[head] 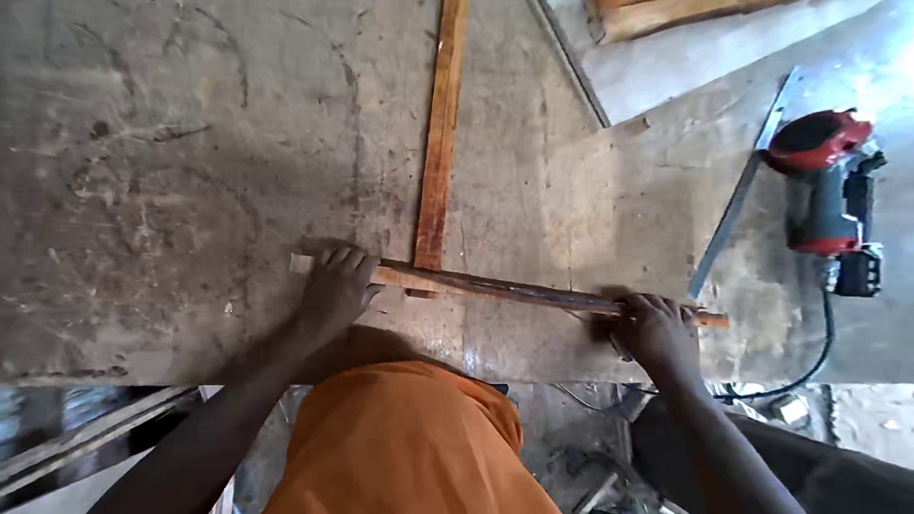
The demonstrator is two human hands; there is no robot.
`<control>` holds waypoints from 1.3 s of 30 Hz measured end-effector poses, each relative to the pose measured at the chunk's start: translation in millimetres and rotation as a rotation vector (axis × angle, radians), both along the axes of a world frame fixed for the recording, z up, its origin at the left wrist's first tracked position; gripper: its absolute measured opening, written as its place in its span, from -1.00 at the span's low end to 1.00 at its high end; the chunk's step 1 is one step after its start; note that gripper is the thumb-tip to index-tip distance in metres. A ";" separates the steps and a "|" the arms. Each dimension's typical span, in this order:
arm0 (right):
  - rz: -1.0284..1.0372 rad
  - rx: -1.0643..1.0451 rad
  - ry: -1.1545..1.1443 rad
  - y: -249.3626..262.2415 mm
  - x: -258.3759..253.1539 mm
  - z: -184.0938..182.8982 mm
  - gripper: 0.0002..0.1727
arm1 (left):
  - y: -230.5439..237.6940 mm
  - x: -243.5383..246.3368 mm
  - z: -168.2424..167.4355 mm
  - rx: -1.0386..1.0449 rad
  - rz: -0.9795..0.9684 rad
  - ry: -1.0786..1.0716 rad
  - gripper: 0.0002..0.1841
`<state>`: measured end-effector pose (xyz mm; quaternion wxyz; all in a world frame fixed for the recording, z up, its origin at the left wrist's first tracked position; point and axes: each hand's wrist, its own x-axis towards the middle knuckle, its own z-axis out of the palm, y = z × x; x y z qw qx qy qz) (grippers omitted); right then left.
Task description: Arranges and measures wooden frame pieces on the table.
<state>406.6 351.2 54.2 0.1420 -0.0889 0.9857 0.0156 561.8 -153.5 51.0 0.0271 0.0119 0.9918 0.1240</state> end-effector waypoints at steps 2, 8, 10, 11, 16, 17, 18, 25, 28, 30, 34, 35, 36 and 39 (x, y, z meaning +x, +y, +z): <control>0.039 -0.067 0.010 -18.1 0.8 1.0 -0.46 | 6.2 -2.3 -1.7 -0.015 0.001 0.014 -0.56; 0.240 -0.276 0.000 -117.9 32.2 -15.7 -0.56 | 17.2 -0.1 4.8 -0.035 0.001 -0.038 -0.56; 0.221 -0.265 -0.019 -116.5 27.3 -20.7 -0.66 | 17.4 1.4 -7.0 -0.053 0.009 -0.019 -0.52; 0.237 -0.253 -0.025 -113.7 24.6 -22.0 -0.69 | 14.2 4.1 -16.1 -0.060 0.020 -0.026 -0.49; 0.237 -0.204 -0.103 -97.9 11.1 -9.3 -0.73 | 22.0 9.0 -47.3 -0.060 0.034 -0.042 -0.44; 0.220 -0.213 -0.105 -92.5 9.1 -6.8 -0.72 | 30.4 6.8 -46.0 -0.059 0.033 -0.037 -0.43; 0.210 -0.231 -0.087 -86.5 7.2 -6.7 -0.71 | 39.3 4.2 -43.4 -0.055 0.032 -0.022 -0.43; 0.242 -0.290 -0.033 -56.7 4.3 -17.3 -0.61 | 67.7 -10.8 -8.3 0.014 0.049 -0.007 -0.48; 0.259 -0.315 -0.027 -51.5 4.2 -22.7 -0.59 | 65.2 -8.2 -12.2 -0.019 0.042 0.046 -0.47; 0.261 -0.304 -0.033 -49.4 3.3 -21.8 -0.62 | 68.4 -8.1 -15.8 -0.042 0.048 0.060 -0.47; 0.254 -0.284 -0.068 -38.7 4.6 -16.8 -0.63 | 78.9 -10.9 -18.4 -0.024 0.046 0.099 -0.52; 0.255 -0.291 -0.071 -36.3 5.7 -16.6 -0.64 | 80.4 -11.0 -18.9 -0.016 0.050 0.099 -0.55; 0.256 -0.291 -0.069 -34.9 6.6 -15.6 -0.64 | 81.8 -11.0 -18.9 -0.011 0.060 0.093 -0.57; 0.276 -0.287 -0.045 -32.2 8.2 -14.4 -0.62 | 81.6 -11.1 -18.7 -0.012 0.067 0.074 -0.57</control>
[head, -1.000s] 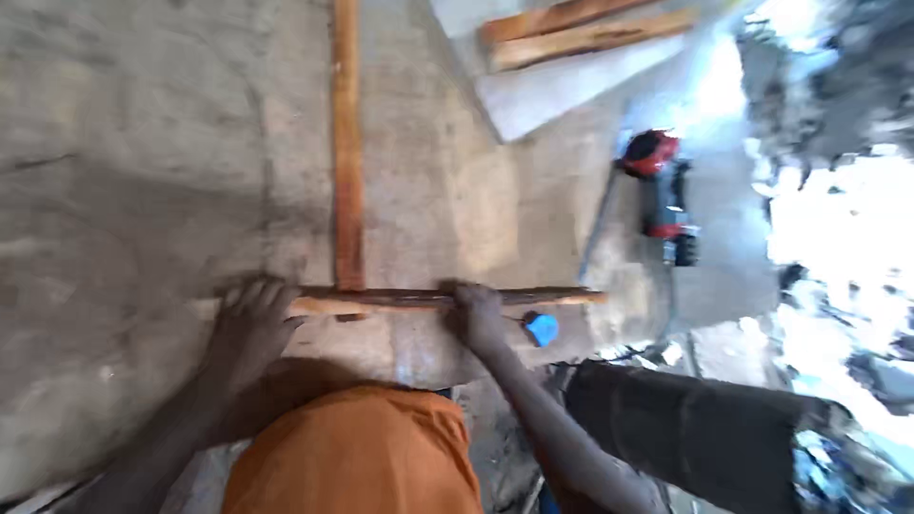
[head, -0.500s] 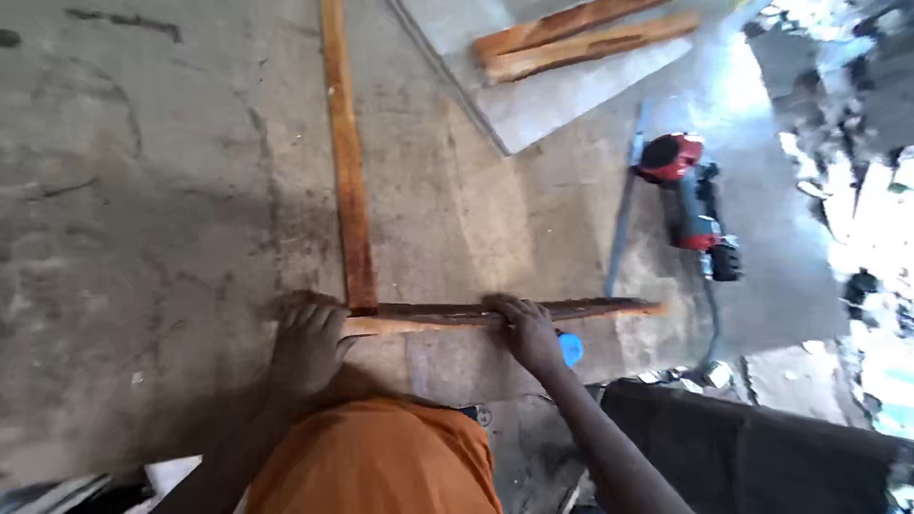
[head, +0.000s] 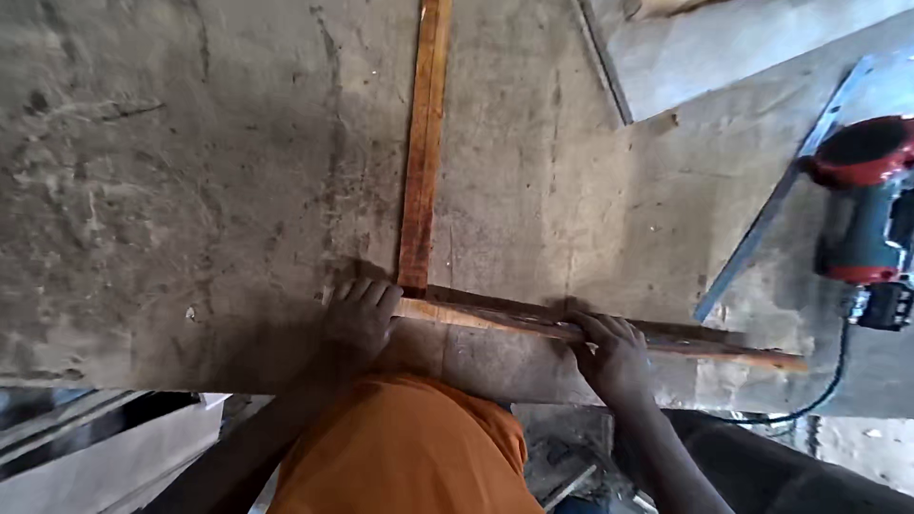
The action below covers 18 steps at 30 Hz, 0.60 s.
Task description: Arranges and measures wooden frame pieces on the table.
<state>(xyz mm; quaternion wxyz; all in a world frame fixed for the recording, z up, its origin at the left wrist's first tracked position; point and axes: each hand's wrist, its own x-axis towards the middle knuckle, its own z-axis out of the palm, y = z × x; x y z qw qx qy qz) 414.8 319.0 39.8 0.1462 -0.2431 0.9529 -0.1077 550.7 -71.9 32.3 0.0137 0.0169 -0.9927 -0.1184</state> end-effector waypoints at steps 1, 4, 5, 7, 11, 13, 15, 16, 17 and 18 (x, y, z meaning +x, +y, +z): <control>0.005 0.002 0.007 0.8 0.5 0.4 -0.62 | -0.5 0.7 -0.3 -0.003 -0.004 -0.005 -0.56; 0.007 0.025 0.026 2.0 -0.2 1.0 -0.63 | -0.9 3.4 -3.6 -0.008 -0.013 0.026 -0.58; 0.014 0.029 0.028 2.7 -1.3 0.7 -0.62 | -0.9 4.4 -5.6 -0.016 -0.015 0.052 -0.61; 0.022 0.020 0.035 3.8 -2.6 -0.3 -0.63 | 0.4 5.3 -8.3 -0.017 -0.004 0.085 -0.64; 0.025 0.009 0.042 4.9 -2.3 0.2 -0.66 | 2.5 6.3 -10.0 0.006 0.017 0.063 -0.63; 0.036 0.003 0.046 5.7 -3.0 0.2 -0.66 | 2.8 4.9 -9.9 0.012 0.023 0.066 -0.61; 0.035 0.010 0.041 5.8 -3.4 1.7 -0.65 | 4.4 6.7 -11.2 0.027 0.029 0.083 -0.61; 0.041 0.020 0.042 5.8 -4.1 1.8 -0.65 | 5.8 8.8 -12.7 0.037 0.034 0.088 -0.60; 0.042 0.031 0.036 5.7 -4.9 1.9 -0.63 | 7.1 11.0 -14.1 0.038 0.035 0.096 -0.58; 0.048 0.037 0.036 6.0 -5.6 1.6 -0.63 | 8.4 13.0 -15.9 0.038 0.033 0.119 -0.59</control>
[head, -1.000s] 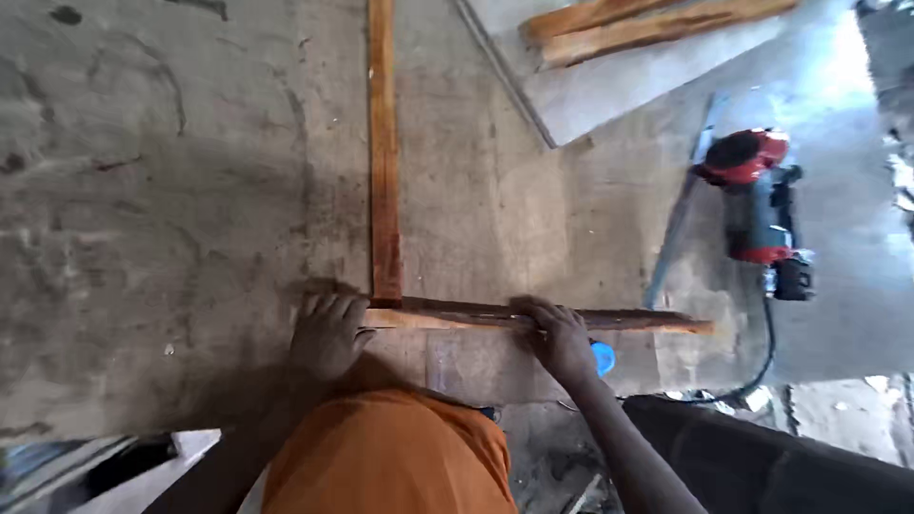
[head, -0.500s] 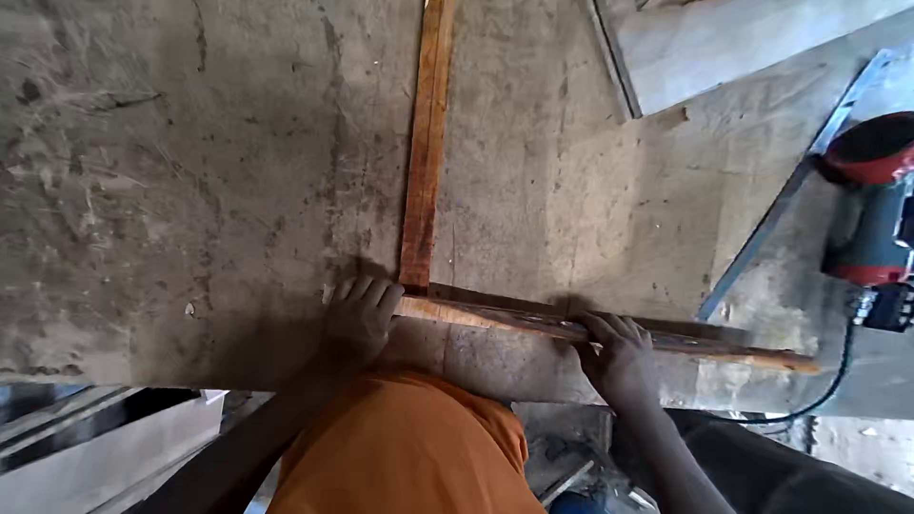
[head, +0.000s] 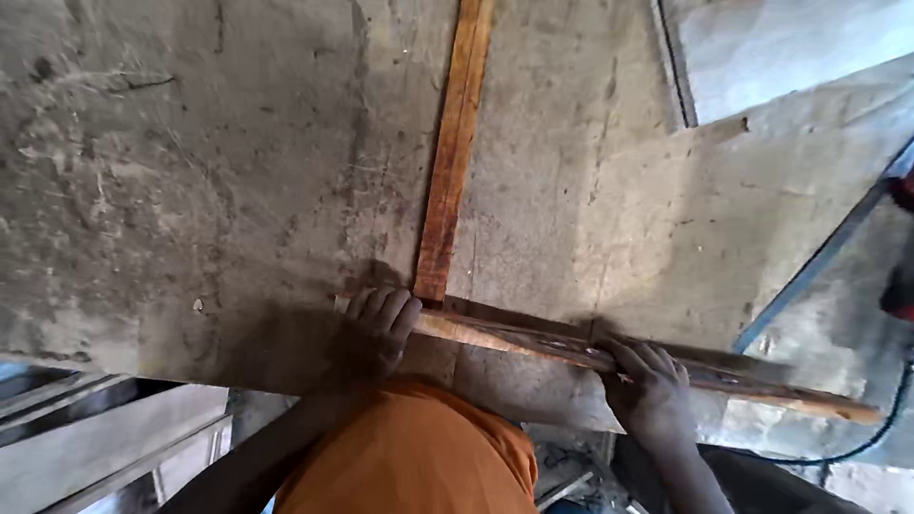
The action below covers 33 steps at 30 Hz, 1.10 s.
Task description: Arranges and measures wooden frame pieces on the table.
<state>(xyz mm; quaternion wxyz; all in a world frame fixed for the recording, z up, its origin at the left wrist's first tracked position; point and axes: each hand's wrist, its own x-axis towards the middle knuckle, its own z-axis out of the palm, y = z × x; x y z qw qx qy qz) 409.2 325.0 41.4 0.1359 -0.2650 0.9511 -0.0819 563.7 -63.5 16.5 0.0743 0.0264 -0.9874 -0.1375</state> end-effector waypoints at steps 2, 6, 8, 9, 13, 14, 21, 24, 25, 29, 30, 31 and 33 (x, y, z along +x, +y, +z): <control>0.010 0.006 -0.002 1.0 -0.4 -1.4 -0.66 | 2.4 5.4 -3.0 0.026 -0.027 0.053 -0.60; 0.022 0.020 -0.009 2.7 0.1 -1.3 -0.66 | 5.1 11.2 -9.6 0.055 -0.040 0.172 -0.66; 0.034 0.020 -0.005 2.9 -0.6 0.0 -0.65 | 3.1 13.0 -12.0 0.061 -0.053 0.196 -0.69; 0.042 0.017 0.002 3.0 -1.6 0.4 -0.65 | 1.8 13.0 -13.2 0.064 -0.064 0.211 -0.71; 0.050 0.010 -0.005 3.0 -4.9 -2.3 -0.66 | 2.5 10.8 -12.0 0.017 -0.051 0.227 -0.79; 0.046 0.004 -0.006 2.3 -4.9 -3.7 -0.67 | 4.0 10.4 -12.5 0.004 -0.045 0.235 -0.80; -0.030 0.081 -0.072 -16.2 -1.5 0.4 -0.57 | 9.2 8.4 -4.4 -0.018 -0.052 0.220 -0.77; -0.049 -0.018 -0.061 -50.0 8.5 15.3 -0.35 | 9.4 9.0 1.6 -0.035 -0.051 0.171 -0.77; -0.040 -0.074 -0.056 -67.2 16.3 19.0 -0.33 | 8.9 9.2 0.8 -0.044 -0.053 0.172 -0.76; 0.099 -0.266 -0.026 -149.3 51.2 13.3 -0.36 | 5.0 10.6 -3.3 -0.077 -0.095 0.158 -0.74; 0.137 -0.290 -0.039 -165.2 57.0 8.9 -0.39 | 3.6 10.8 -2.0 -0.072 -0.110 0.144 -0.73; 0.166 -0.296 -0.043 -177.3 61.3 4.0 -0.41 | 2.4 11.1 0.2 -0.056 -0.126 0.126 -0.72; 0.176 -0.262 -0.021 -193.8 66.4 -4.0 -0.44 | 0.1 10.1 1.7 -0.066 -0.147 0.120 -0.72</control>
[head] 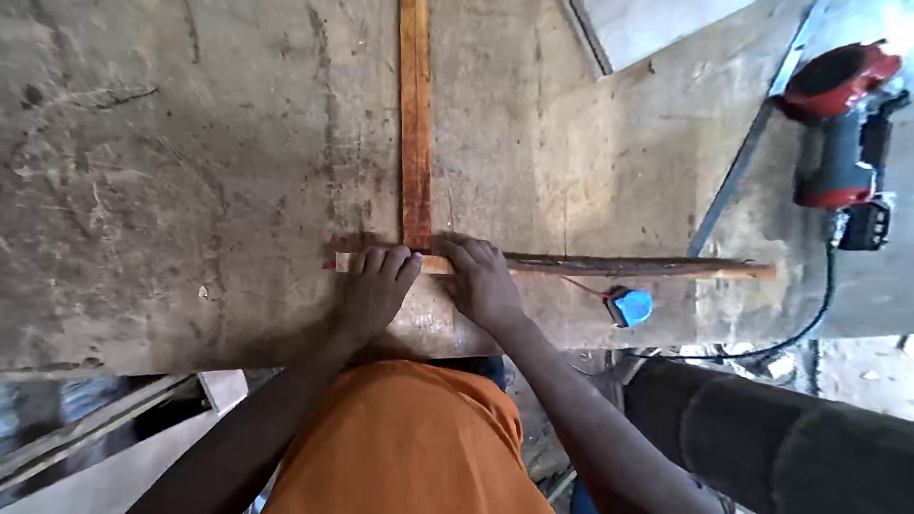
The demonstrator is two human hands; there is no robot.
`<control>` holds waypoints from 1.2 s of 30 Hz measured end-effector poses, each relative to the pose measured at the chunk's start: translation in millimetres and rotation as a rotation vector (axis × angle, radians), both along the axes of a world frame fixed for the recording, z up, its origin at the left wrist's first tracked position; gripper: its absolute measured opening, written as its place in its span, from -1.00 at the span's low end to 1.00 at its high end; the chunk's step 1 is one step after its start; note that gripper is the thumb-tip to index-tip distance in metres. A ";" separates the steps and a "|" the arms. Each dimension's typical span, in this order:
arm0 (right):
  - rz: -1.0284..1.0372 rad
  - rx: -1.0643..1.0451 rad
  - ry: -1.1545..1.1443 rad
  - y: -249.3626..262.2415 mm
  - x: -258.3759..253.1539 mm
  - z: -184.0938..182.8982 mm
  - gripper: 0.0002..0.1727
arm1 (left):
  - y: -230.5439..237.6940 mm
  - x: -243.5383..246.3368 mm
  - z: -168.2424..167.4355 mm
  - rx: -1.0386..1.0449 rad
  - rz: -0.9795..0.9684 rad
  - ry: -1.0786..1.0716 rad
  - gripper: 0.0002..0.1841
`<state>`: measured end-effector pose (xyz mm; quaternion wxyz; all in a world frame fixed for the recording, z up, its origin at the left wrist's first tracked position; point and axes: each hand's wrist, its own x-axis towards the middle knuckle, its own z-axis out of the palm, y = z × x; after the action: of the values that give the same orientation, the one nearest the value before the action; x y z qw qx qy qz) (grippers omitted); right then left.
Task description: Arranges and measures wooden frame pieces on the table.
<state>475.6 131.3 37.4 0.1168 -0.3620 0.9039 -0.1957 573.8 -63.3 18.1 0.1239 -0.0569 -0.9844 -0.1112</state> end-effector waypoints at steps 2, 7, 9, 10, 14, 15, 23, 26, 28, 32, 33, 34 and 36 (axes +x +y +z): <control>-0.018 0.046 0.063 -9.1 5.2 -4.3 -0.48 | -1.7 1.1 -0.3 -0.022 -0.012 0.011 -0.72; -0.057 0.134 0.180 -15.7 11.9 -7.6 -0.46 | -5.1 -0.1 -3.4 -0.019 -0.040 0.040 -0.71; -0.060 0.141 0.217 -17.1 13.5 -9.6 -0.47 | -4.3 -0.4 -1.6 -0.011 -0.027 0.025 -0.72; -0.056 0.143 0.232 -17.1 13.5 -10.1 -0.48 | -3.8 -0.5 0.1 0.000 -0.018 0.013 -0.72; -0.027 0.164 0.184 -18.8 8.6 -6.6 -0.54 | -2.7 0.2 -0.7 -0.010 0.023 0.033 -0.74; -0.019 0.171 0.151 -19.4 7.6 -3.9 -0.56 | -2.3 -0.2 -1.3 -0.011 0.023 0.040 -0.74; 0.043 0.195 0.083 -22.5 -0.7 2.4 -0.57 | -1.8 -1.6 -2.8 0.001 0.032 0.044 -0.75; 0.056 0.205 0.070 -23.3 -2.0 4.4 -0.56 | -1.2 -0.8 -1.9 0.017 0.035 0.036 -0.74; 0.066 0.221 0.064 -24.1 -2.7 5.3 -0.56 | -0.8 -0.3 -2.5 0.014 0.042 0.045 -0.75; 0.078 0.243 0.052 -24.8 -4.4 6.6 -0.54 | -0.3 -0.2 -1.5 0.020 0.040 0.039 -0.76; 0.081 0.247 0.055 -25.0 -4.9 6.3 -0.56 | -0.1 -0.2 -1.9 0.021 0.044 0.042 -0.75; 0.082 0.245 0.063 -25.0 -5.2 5.6 -0.58 | 0.1 -0.2 -2.2 0.020 0.047 0.039 -0.75; 0.089 0.234 0.065 -24.9 -6.3 4.5 -0.60 | 0.4 -0.2 -2.0 0.015 0.052 0.028 -0.75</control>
<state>469.3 106.3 41.9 0.1374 -0.3918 0.9069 -0.0715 573.6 -63.0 16.1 0.1410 -0.0318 -0.9829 -0.1144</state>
